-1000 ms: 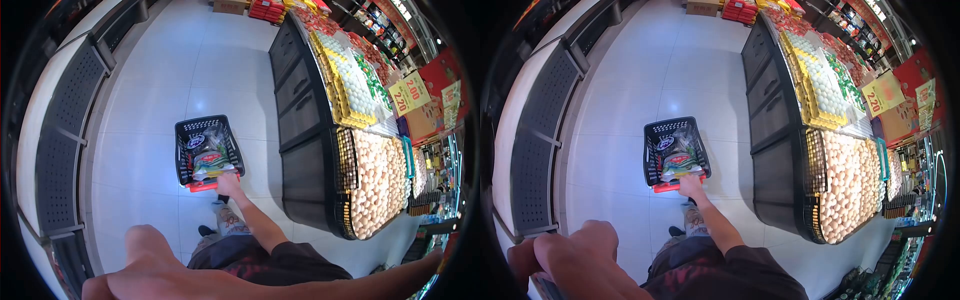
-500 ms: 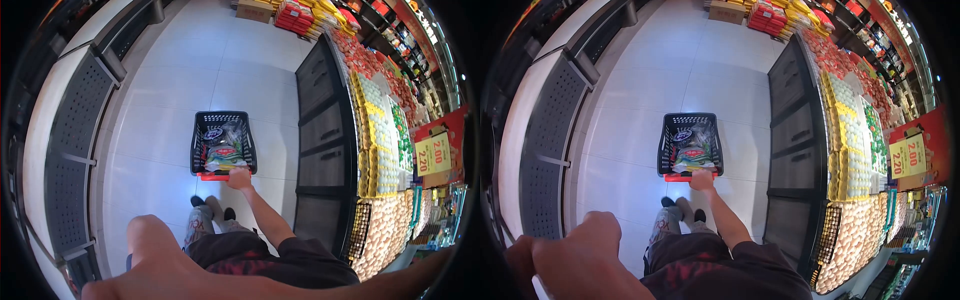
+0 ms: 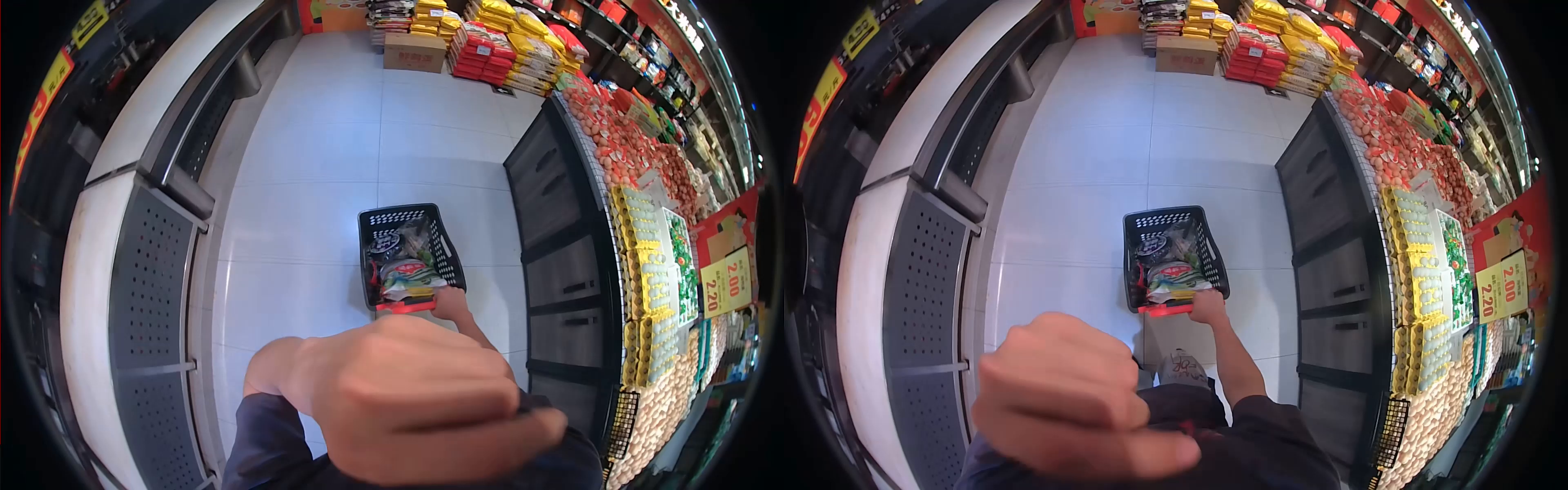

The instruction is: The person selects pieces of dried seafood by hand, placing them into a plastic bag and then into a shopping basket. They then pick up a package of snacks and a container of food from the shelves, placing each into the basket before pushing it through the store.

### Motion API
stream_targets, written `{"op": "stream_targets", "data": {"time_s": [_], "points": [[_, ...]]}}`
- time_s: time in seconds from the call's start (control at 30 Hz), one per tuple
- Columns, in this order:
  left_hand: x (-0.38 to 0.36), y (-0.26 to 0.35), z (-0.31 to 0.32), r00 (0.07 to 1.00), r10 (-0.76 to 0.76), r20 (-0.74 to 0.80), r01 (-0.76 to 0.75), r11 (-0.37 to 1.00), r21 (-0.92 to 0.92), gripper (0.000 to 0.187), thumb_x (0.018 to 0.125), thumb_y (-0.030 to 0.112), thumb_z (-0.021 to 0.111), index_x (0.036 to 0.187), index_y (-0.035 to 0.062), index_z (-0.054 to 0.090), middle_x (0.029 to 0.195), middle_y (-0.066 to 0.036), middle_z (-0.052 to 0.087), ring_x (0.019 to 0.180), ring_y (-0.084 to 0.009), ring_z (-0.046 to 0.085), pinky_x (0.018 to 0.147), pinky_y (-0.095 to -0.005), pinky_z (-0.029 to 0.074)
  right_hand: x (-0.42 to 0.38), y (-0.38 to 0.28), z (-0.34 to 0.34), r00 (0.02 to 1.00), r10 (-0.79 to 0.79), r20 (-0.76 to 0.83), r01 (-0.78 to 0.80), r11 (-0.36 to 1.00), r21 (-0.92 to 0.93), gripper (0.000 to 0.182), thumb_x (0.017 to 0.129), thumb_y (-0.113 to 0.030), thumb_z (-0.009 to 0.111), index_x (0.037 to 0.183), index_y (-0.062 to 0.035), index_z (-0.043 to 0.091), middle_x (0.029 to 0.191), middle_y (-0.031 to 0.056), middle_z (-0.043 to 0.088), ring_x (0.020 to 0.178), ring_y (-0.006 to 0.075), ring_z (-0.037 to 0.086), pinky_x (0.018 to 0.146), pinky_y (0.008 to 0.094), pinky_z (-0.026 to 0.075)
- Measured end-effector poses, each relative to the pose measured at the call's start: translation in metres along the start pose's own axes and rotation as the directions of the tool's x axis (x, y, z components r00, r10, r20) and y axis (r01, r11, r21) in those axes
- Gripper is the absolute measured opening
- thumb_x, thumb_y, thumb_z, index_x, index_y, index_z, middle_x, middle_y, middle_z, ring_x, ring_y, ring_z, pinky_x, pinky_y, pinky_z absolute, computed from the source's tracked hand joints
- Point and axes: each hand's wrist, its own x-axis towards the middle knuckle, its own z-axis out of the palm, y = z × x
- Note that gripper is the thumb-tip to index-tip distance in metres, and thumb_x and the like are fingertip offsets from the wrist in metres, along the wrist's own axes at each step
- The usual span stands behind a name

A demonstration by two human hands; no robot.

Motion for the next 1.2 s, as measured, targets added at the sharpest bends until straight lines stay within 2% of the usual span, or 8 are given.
{"op": "stream_targets", "data": {"time_s": [0.1, 0.13, 0.23, 0.37, 0.6, 0.9, 1.0, 1.2], "points": [[0.032, -0.068, -0.034, 0.993, 0.083, 0.088, -0.086, 0.996, 0.032, 0.014, 0.063, 0.006, 0.070, 0.076, 0.0031, 0.065, 0.065, -0.011, 0.054, 0.062, -0.0183, 0.055, 0.049, -0.0297, 0.042, 0.081, 0.005, -0.026, 0.999, 0.022, 0.035, -0.022, 1.000, -0.015, 0.023, 0.065, -0.031, 0.071, 0.072, -0.0091, 0.074, 0.074, 0.0115, 0.072, 0.074, 0.0291, 0.072, 0.069, 0.0435, 0.056], [0.041, -0.102, -0.027, 0.956, 0.276, -0.097, -0.269, 0.960, 0.076, 0.013, 0.064, 0.003, 0.068, 0.076, -0.0007, 0.067, 0.066, -0.009, 0.054, 0.061, -0.0184, 0.054, 0.047, -0.0284, 0.038, 0.107, 0.009, -0.031, 1.000, 0.012, 0.007, -0.012, 1.000, -0.011, 0.022, 0.066, -0.032, 0.070, 0.071, -0.0105, 0.073, 0.072, 0.0121, 0.070, 0.071, 0.0306, 0.071, 0.066, 0.0447, 0.055], [0.067, -0.165, -0.033, 0.966, 0.185, -0.181, -0.181, 0.983, 0.037, 0.011, 0.065, -0.003, 0.065, 0.076, -0.0046, 0.068, 0.069, -0.010, 0.054, 0.061, -0.0198, 0.055, 0.049, -0.0272, 0.041, 0.175, 0.025, -0.038, 0.998, 0.025, -0.055, -0.025, 1.000, 0.015, 0.024, 0.066, -0.033, 0.070, 0.070, -0.0104, 0.073, 0.070, 0.0138, 0.070, 0.069, 0.0331, 0.070, 0.064, 0.0461, 0.055], [0.118, -0.274, -0.054, 0.772, 0.570, -0.280, -0.525, 0.821, 0.222, 0.011, 0.061, -0.006, 0.063, 0.071, -0.0053, 0.065, 0.069, -0.009, 0.055, 0.062, -0.0218, 0.058, 0.063, -0.0294, 0.053, 0.266, 0.036, -0.069, 0.997, 0.046, -0.069, -0.046, 0.999, -0.005, 0.026, 0.065, -0.033, 0.070, 0.072, -0.0084, 0.074, 0.074, 0.0149, 0.071, 0.071, 0.0327, 0.071, 0.067, 0.0452, 0.056], [0.173, -0.393, -0.162, 0.849, 0.524, 0.070, -0.492, 0.735, 0.466, 0.008, 0.059, 0.001, 0.065, 0.067, -0.0016, 0.064, 0.070, -0.008, 0.057, 0.068, -0.0217, 0.058, 0.064, -0.0312, 0.049, 0.416, 0.057, -0.138, 0.996, 0.086, -0.021, -0.086, 0.996, 0.023, 0.025, 0.065, -0.031, 0.069, 0.073, -0.0078, 0.074, 0.075, 0.0155, 0.071, 0.072, 0.0320, 0.071, 0.067, 0.0447, 0.056], [0.203, -0.554, -0.344, 0.748, 0.391, 0.536, -0.649, 0.601, 0.466, 0.011, 0.057, 0.014, 0.069, 0.061, 0.0058, 0.064, 0.068, -0.006, 0.058, 0.074, -0.0202, 0.056, 0.060, -0.0339, 0.043, 0.602, 0.101, -0.164, 0.987, 0.156, -0.030, -0.156, 0.988, 0.012, 0.025, 0.064, -0.031, 0.069, 0.074, -0.0079, 0.074, 0.072, 0.0145, 0.070, 0.069, 0.0330, 0.070, 0.065, 0.0458, 0.056], [0.211, -0.628, -0.388, 0.843, 0.264, 0.468, -0.446, 0.831, 0.333, 0.017, 0.059, 0.020, 0.067, 0.060, 0.0042, 0.061, 0.066, -0.005, 0.055, 0.071, -0.0193, 0.054, 0.062, -0.0331, 0.040, 0.656, 0.107, -0.187, 0.975, 0.219, -0.029, -0.219, 0.976, 0.001, 0.025, 0.065, -0.030, 0.069, 0.075, -0.0083, 0.074, 0.074, 0.0151, 0.071, 0.071, 0.0331, 0.071, 0.067, 0.0454, 0.056], [0.158, -0.831, -0.412, 0.752, -0.177, 0.635, -0.093, 0.925, 0.368, 0.012, 0.074, 0.013, 0.065, 0.069, 0.0029, 0.060, 0.069, -0.009, 0.060, 0.076, -0.0262, 0.062, 0.068, -0.0385, 0.048, 0.756, 0.144, -0.231, 0.930, 0.367, -0.035, -0.366, 0.930, 0.040, 0.025, 0.065, -0.030, 0.069, 0.076, -0.0090, 0.075, 0.078, 0.0164, 0.071, 0.075, 0.0334, 0.071, 0.070, 0.0446, 0.056]]}}
